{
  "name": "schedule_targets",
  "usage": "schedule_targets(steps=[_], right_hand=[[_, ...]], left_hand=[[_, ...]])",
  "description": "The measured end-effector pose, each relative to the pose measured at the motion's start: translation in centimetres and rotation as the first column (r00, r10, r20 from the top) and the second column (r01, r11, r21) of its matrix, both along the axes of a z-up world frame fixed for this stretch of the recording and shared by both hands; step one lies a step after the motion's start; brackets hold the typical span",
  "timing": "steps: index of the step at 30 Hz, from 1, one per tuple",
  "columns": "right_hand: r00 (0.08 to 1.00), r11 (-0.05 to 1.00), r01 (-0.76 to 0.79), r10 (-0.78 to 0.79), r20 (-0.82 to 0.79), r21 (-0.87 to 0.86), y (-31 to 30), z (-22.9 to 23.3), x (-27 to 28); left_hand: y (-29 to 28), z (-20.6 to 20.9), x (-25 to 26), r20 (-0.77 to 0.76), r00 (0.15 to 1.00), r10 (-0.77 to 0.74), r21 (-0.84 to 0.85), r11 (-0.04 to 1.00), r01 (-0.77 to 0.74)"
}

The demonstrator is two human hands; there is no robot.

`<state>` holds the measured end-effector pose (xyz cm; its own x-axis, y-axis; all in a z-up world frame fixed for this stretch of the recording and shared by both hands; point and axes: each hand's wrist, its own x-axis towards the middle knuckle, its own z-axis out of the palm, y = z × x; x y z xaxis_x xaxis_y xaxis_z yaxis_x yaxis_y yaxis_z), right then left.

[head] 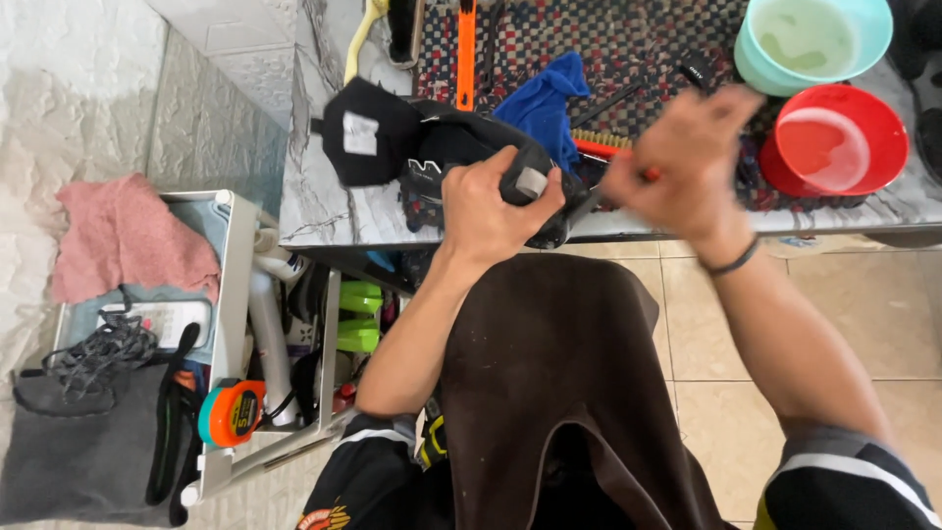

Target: The person scrubs a black sneaker with a small brush and a larger brush, dipping the brushes into water bowls and wiping the shoe with a cloth. The person rotates the shoe to clean different sides and continues scrubbing until the end of the clip.

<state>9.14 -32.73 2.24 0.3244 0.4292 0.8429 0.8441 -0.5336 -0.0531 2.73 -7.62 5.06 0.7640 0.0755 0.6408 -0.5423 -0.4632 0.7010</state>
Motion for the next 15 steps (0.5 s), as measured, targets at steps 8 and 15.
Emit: schedule_targets(steps=[8, 15], right_hand=[[0.993, 0.996, 0.082, -0.084, 0.076, 0.040, 1.9, -6.0, -1.1], [0.990, 0.992, 0.094, -0.102, 0.099, 0.081, -0.4, -5.0, 0.1]], left_hand=[[-0.3, 0.3, 0.1, 0.024, 0.999, -0.040, -0.088, 0.995, 0.042], [-0.2, 0.5, -0.1, 0.029, 0.999, -0.029, -0.112, 0.993, 0.032]])
